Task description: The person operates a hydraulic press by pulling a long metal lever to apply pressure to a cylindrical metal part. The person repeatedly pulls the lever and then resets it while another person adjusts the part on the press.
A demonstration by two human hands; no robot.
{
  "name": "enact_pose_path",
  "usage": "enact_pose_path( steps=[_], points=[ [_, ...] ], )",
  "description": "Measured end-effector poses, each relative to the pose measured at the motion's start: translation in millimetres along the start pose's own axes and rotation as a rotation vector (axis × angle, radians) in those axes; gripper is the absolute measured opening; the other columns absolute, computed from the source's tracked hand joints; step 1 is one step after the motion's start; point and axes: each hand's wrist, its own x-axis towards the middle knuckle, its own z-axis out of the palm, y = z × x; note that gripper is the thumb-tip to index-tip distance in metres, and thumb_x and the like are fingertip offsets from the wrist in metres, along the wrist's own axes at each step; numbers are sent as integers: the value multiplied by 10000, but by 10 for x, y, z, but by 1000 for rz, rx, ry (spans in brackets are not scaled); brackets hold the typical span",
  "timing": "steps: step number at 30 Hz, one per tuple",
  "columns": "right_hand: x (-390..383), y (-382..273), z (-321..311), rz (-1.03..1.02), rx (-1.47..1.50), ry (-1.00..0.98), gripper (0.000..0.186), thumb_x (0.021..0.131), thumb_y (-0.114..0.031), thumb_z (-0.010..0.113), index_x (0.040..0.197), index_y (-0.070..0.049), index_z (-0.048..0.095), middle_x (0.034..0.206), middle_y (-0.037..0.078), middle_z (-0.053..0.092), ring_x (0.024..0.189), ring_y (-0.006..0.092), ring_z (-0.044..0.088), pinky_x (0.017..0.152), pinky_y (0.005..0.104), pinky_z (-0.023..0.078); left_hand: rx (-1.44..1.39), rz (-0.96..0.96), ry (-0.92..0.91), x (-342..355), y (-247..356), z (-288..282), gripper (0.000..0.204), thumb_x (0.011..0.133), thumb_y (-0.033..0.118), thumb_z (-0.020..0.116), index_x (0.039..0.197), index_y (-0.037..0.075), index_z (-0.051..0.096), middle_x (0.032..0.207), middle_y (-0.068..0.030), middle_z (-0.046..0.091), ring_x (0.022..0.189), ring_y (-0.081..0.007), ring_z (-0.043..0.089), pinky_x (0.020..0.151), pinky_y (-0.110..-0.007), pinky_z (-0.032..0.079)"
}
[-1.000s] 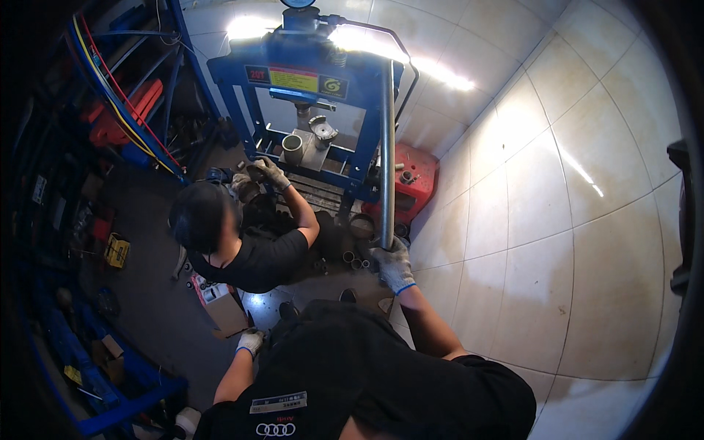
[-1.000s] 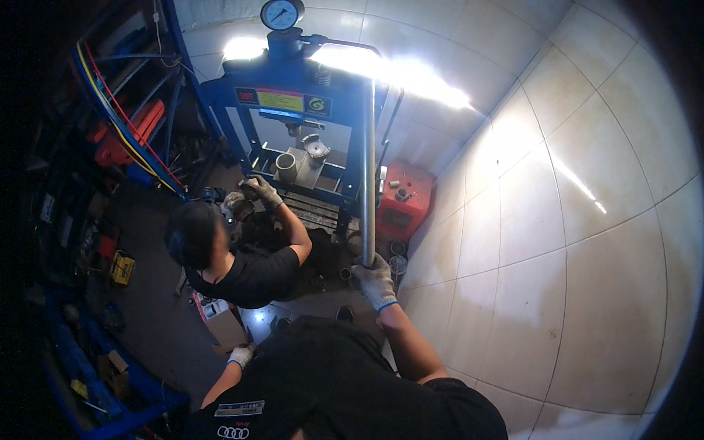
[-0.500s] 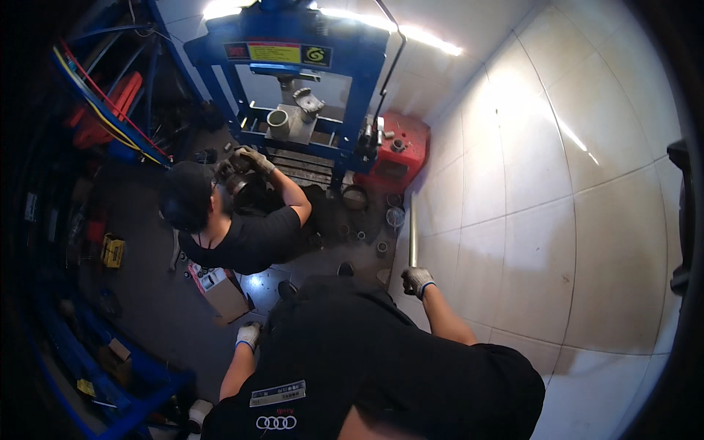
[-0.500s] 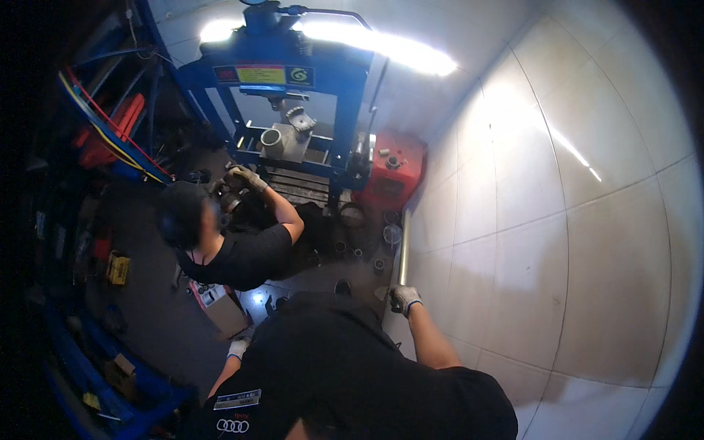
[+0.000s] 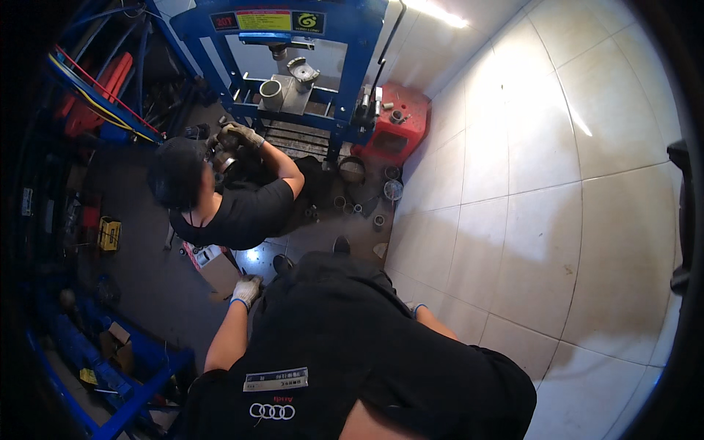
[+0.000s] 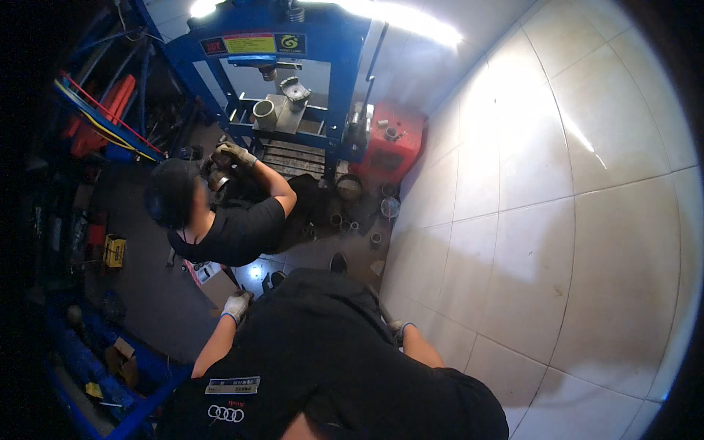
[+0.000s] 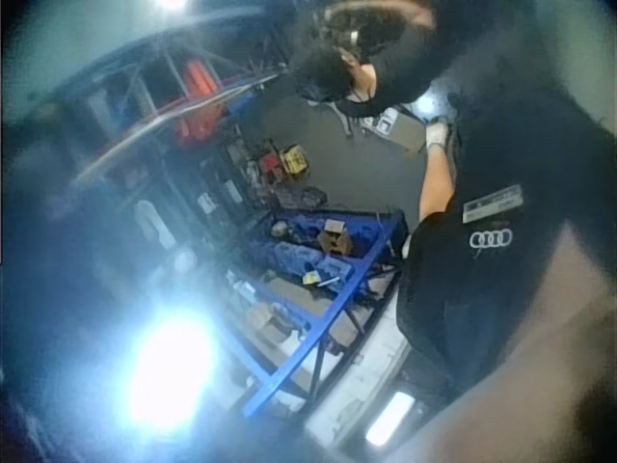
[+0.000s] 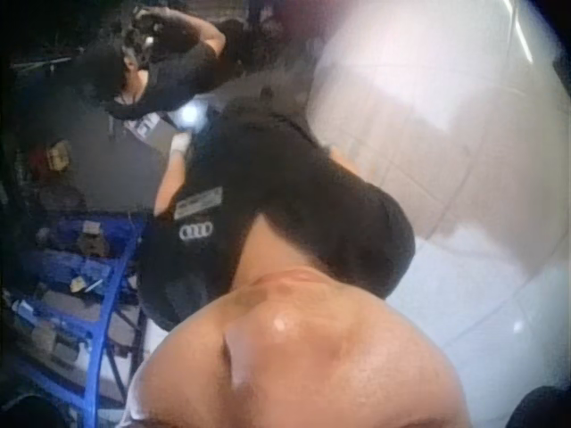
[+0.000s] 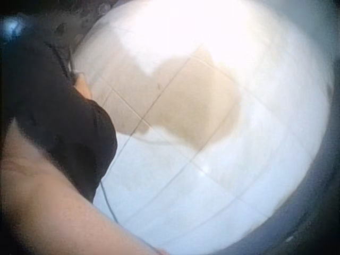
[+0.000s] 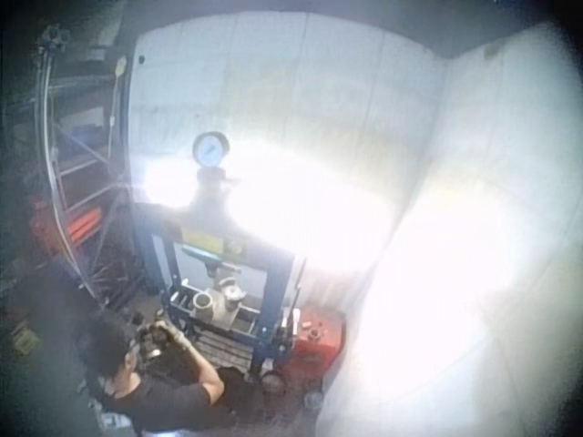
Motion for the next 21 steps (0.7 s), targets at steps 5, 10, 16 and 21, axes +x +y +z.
enact_pose_path(
  steps=[5, 10, 16, 21],
  points=[
    [435, 142, -155, 11, -281, 73, 186, 874, -218, 637, 756, -74, 639, 658, 137, 604, 521, 269, 545, 491, 452, 414, -180, -238, -123, -144, 520, -320, 350, 936, 292, 599, 1124, 18, 707, 941, -141, 730, 792, -251, 693, 714, -366, 532],
    [410, 159, -202, 52, -197, 127, 246, 880, -227, 634, 673, -108, 575, 559, 106, 513, 465, 248, 473, 475, 444, 372, -249, -251, -122, -196, 370, -370, 340, 949, 268, 593, 1134, -2, 687, 908, -134, 715, 758, -247, 676, 684, -373, 531],
    [5, 85, -68, 48, -117, 106, 287, 900, -230, 626, 661, -130, 503, 551, 66, 461, 443, 217, 427, 460, 425, 351, -267, -216, -123, -202, -121, -125, 309, 958, 235, 578, 1140, 5, 674, 891, -120, 702, 750, -236, 672, 679, -363, 532],
    [-156, -222, 2, 60, 37, 194, 347, 934, -247, 600, 638, -162, 440, 537, 20, 411, 412, 203, 374, 432, 396, 330, 390, 221, -148, -254, -153, -44, 313, 955, 219, 559, 1160, 10, 671, 916, -151, 713, 813, -277, 692, 731, -371, 534]
  ],
)
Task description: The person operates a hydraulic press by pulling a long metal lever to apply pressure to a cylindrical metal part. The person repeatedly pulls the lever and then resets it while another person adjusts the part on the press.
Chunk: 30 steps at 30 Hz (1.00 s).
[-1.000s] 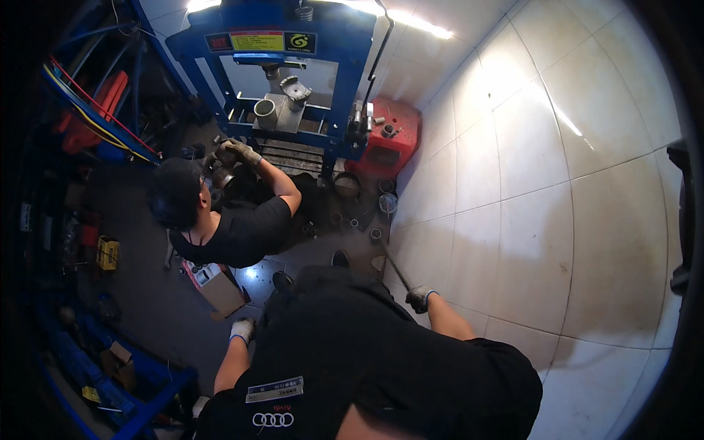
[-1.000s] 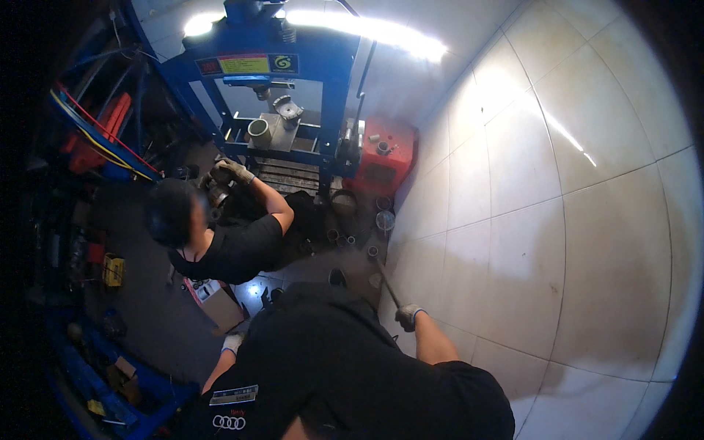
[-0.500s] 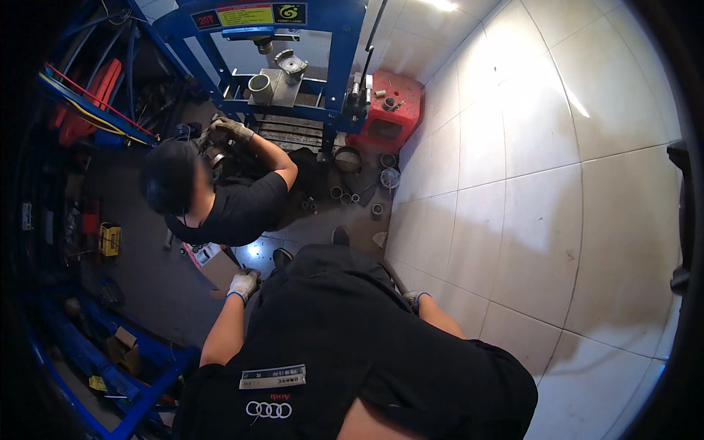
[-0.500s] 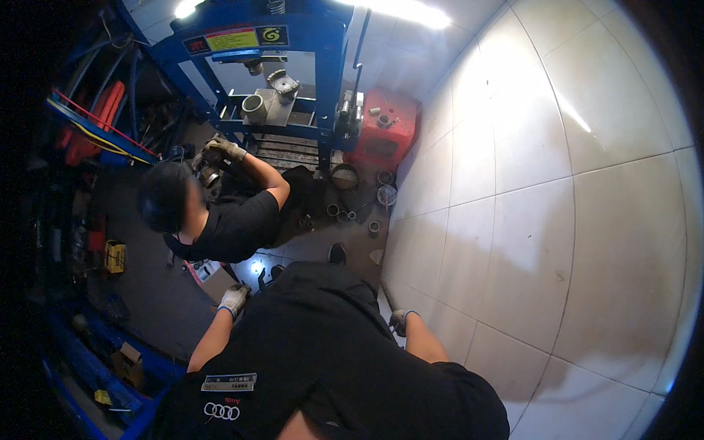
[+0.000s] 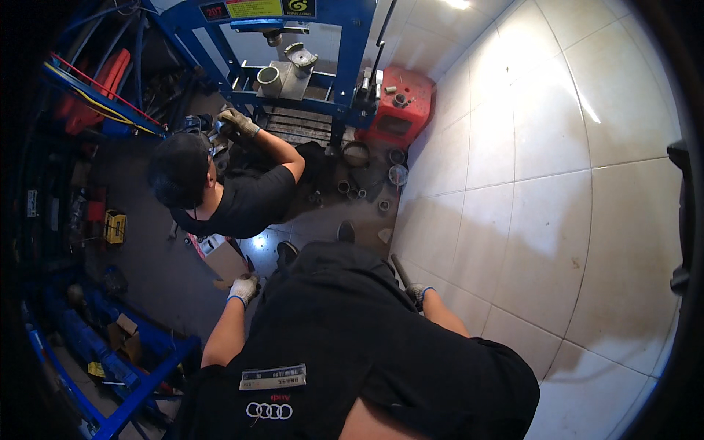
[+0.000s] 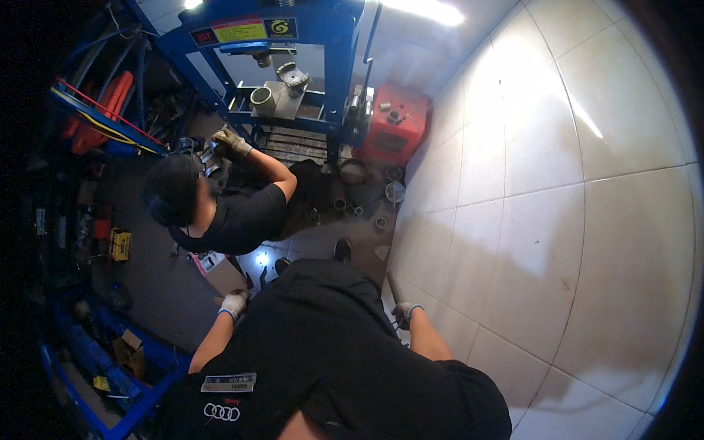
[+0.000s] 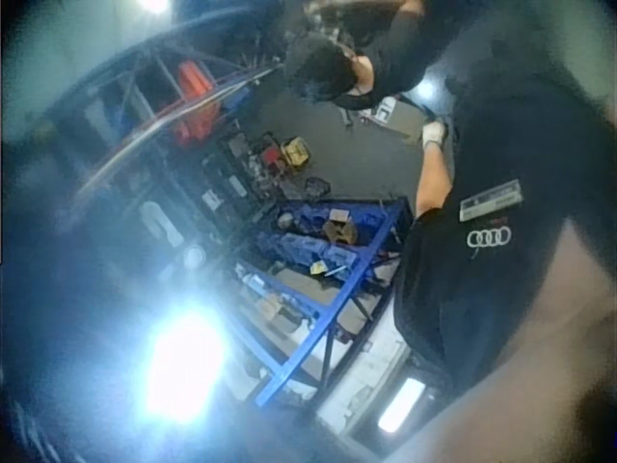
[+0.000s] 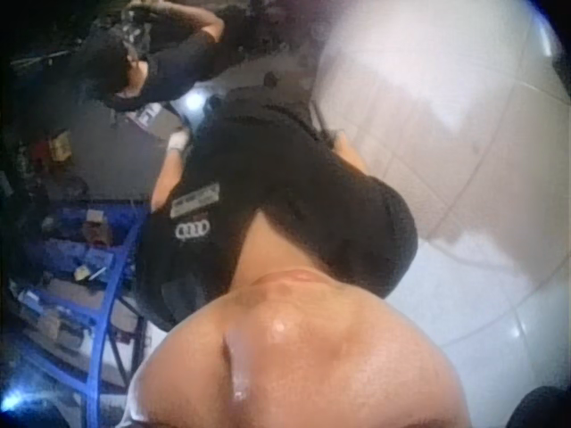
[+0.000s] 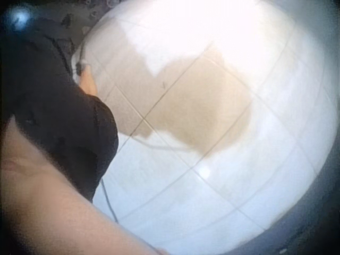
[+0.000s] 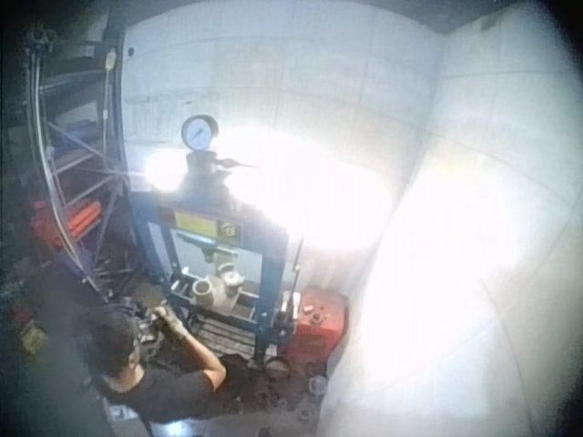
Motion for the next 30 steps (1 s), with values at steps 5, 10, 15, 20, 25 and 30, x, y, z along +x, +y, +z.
enact_pose_path(
  steps=[5, 10, 15, 20, 25, 30],
  points=[
    [-347, -511, -123, -88, 169, -296, 281, 915, -255, 631, 693, -166, 483, 573, -3, 459, 443, 157, 425, 429, 311, 334, -578, -490, -47, -17, 229, -86, 378, 938, 286, 540, 1148, 4, 677, 1067, -222, 711, 1008, -358, 678, 892, -407, 516],
    [-1325, -964, 106, -474, 540, -261, 159, 874, -196, 687, 769, -125, 591, 650, -4, 535, 516, 148, 506, 458, 326, 411, -338, -295, -118, 150, 573, -369, 505, 926, 418, 513, 1118, -13, 692, 1149, -282, 675, 1119, -421, 632, 978, -457, 483],
    [-2814, -1211, 232, -858, 393, -141, 196, 893, -172, 654, 1057, -65, 646, 733, 23, 583, 578, 151, 541, 496, 298, 460, -456, 69, -59, 633, 1493, -1202, 454, 950, 357, 593, 1198, -18, 656, 1156, -236, 694, 1068, -359, 669, 883, -428, 503],
    [-4061, -1135, 529, -1118, 309, -383, 348, 943, -190, 584, 1283, -120, 568, 886, 31, 607, 681, 138, 568, 594, 274, 491, -879, 564, 203, 911, 2863, -1759, 608, 844, 298, 716, 1361, 36, 533, 1314, -195, 582, 1244, -302, 561, 1056, -367, 450],
    [-4312, -1283, 1010, -1425, 14, -405, 369, 1017, -295, 528, 1331, -103, 554, 1084, 57, 620, 914, 125, 597, 782, 279, 500, -815, 1047, 368, 1121, 3238, -1865, 618, 768, 219, 752, 1326, 46, 551, 1297, -196, 586, 1211, -310, 577, 1080, -411, 442],
    [-3495, -2199, 530, -1387, 64, -284, 412, 1030, -336, 527, 1312, -40, 585, 1121, 96, 677, 973, 168, 655, 849, 321, 527, -887, 822, 304, 1484, 2944, -1560, 402, 773, 138, 792, 1134, 47, 639, 971, -94, 725, 912, -255, 711, 910, -349, 546]
  ],
)
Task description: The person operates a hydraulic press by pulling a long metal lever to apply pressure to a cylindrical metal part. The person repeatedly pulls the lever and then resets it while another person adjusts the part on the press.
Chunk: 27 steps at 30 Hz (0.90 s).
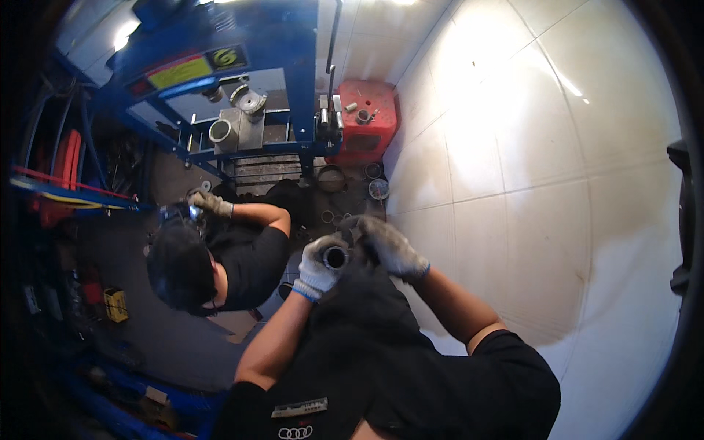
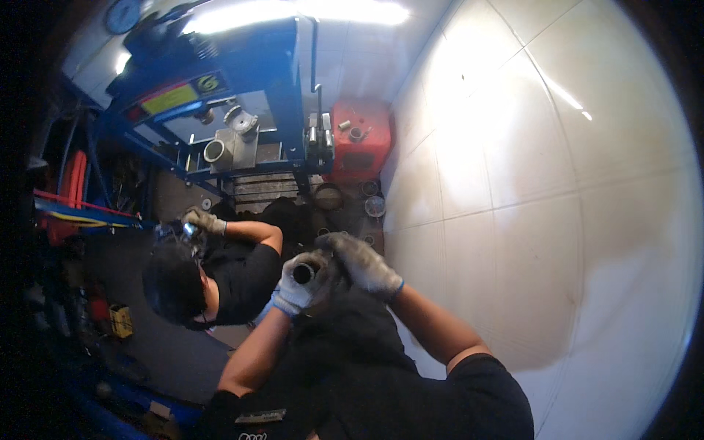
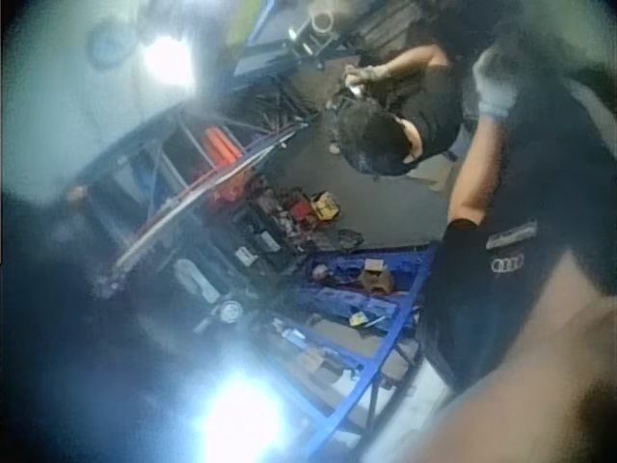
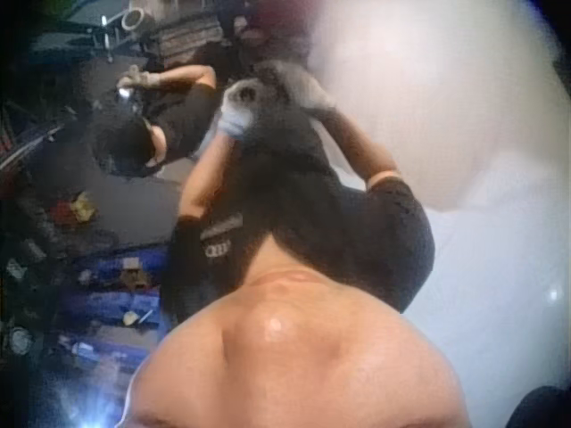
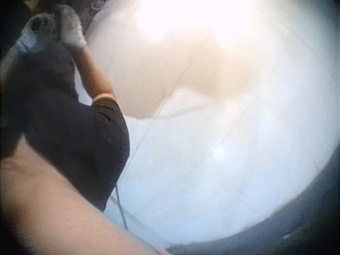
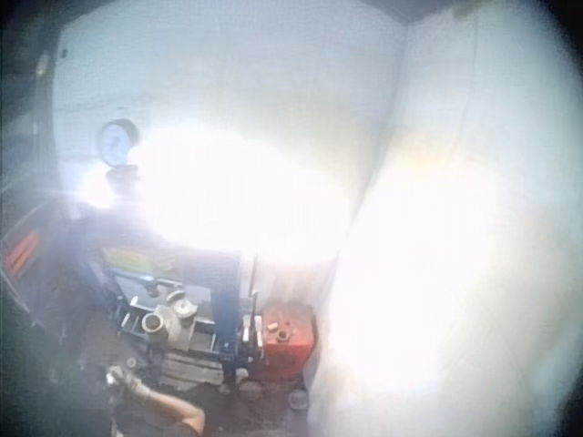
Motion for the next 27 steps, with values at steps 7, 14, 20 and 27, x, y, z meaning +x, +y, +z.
enact_pose_path(
  steps=[7, 14, 20, 27],
  points=[
    [2494, 1278, -2078, 310, -685, 493, 410, 848, -397, 695, 1120, -91, 713, 1042, 181, 728, 914, 328, 703, 869, 449, 548, 335, -589, -21, -335, -570, 238, 263, 798, 158, 833, 961, 39, 665, 950, -81, 722, 868, -198, 697, 800, -349, 552],
    [4792, 1249, -2804, 42, -1209, 531, 444, 871, -363, 670, 1289, -231, 601, 1323, 161, 561, 1267, 381, 525, 1046, 528, 430, 181, -866, 11, -588, -549, 493, 189, 792, 38, 801, 935, 40, 678, 898, -80, 706, 865, -216, 692, 812, -327, 549],
    [5707, 1319, -3032, 85, -1452, 413, 369, 944, -200, 521, 1300, -238, 608, 1356, 128, 525, 1259, 343, 513, 1036, 534, 419, 226, -890, 7, -535, -463, 688, 153, 767, 52, 820, 848, 61, 691, 858, -78, 702, 859, -239, 697, 802, -345, 545],
    [6214, 1632, -3173, 85, -1570, 280, 317, 978, -267, 510, 1254, -240, 663, 1294, 74, 613, 1264, 277, 552, 1010, 512, 444, 240, -1120, -115, -641, -564, 685, 190, 792, 199, 818, 893, 79, 710, 916, -93, 721, 878, -270, 701, 835, -373, 553]
  ],
)
